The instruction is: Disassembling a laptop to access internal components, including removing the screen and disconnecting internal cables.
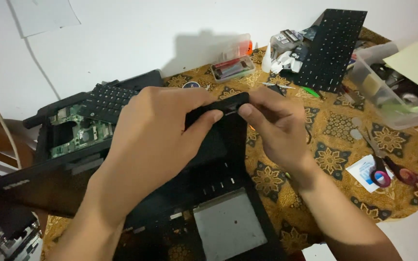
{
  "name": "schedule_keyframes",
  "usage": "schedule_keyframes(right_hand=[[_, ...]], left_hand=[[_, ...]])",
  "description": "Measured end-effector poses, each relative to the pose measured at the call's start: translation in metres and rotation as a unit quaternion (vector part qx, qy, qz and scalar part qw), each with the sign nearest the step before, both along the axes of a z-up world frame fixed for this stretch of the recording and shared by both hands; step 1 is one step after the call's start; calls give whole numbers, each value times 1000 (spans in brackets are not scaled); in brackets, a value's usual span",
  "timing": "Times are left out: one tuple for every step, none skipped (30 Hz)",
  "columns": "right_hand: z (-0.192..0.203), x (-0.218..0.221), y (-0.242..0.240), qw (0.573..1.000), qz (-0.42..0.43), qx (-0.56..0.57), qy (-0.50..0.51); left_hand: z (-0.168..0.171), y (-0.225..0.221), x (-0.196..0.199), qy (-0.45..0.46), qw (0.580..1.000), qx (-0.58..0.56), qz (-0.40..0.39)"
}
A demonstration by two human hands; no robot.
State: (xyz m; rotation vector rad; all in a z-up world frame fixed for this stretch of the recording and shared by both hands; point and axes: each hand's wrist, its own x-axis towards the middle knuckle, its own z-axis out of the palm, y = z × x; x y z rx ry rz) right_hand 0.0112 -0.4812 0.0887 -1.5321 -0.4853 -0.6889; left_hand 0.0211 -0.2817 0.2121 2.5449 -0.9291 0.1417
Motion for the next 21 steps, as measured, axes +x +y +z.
schedule_keyframes(right_hand=[[3, 0, 1, 999, -14, -25, -14], [2, 0, -1, 1000, -13, -25, -12], [2, -1, -2, 999, -12, -37, 1], [2, -2, -4, 999, -12, -49, 14], [5, -4, -6, 999, -12, -48, 16], [8, -7, -9, 996, 31, -64, 58], [12, -9, -12, 989, 75, -80, 101], [11, -9, -16, 989, 73, -79, 100], [9, -9, -21, 974, 109, -96, 175], [6, -10, -25, 951, 145, -112, 250], [6, -9, -28, 950, 145, -112, 252], [7, -9, -31, 944, 127, -167, 256], [8, -8, -34, 934, 109, -222, 258], [10, -10, -31, 934, 109, -223, 259], [13, -11, -28, 937, 94, -203, 269], [16, -12, -25, 939, 81, -183, 280], [9, -10, -28, 938, 81, -185, 281], [2, -7, -31, 944, 66, -230, 226], [-5, -4, -33, 945, 51, -275, 169], [-4, -4, -32, 944, 53, -277, 170], [-3, -5, -31, 947, 65, -249, 193]], left_hand=[[-1, 1, 0, -10, 1000, 1, -1], [-1, 1, 0, -8, 1000, 2, 0], [-1, 1, 0, -19, 1000, 3, -10], [-1, 2, -1, -31, 999, 4, -20], [-1, 1, 0, -29, 999, 5, -21], [0, 0, 0, -24, 1000, 12, -8], [1, -1, 1, -20, 1000, 19, 5], [1, -1, 3, -20, 1000, 20, 3], [0, -2, 5, -25, 999, 27, 3], [-2, -2, 6, -27, 999, 34, 3], [0, -3, 5, -25, 999, 33, 2], [3, -4, 3, -1, 999, 44, 13], [6, -5, 2, 24, 998, 55, 23], [8, -7, 2, 24, 998, 54, 23], [11, -9, 3, 48, 996, 69, 21], [13, -11, 3, 71, 994, 84, 20], [14, -14, 4, 73, 994, 83, 20], [15, -17, 5, 83, 984, 151, 37], [17, -20, 6, 93, 970, 217, 55], [16, -21, 7, 94, 970, 215, 56], [16, -22, 8, 92, 973, 206, 48]])
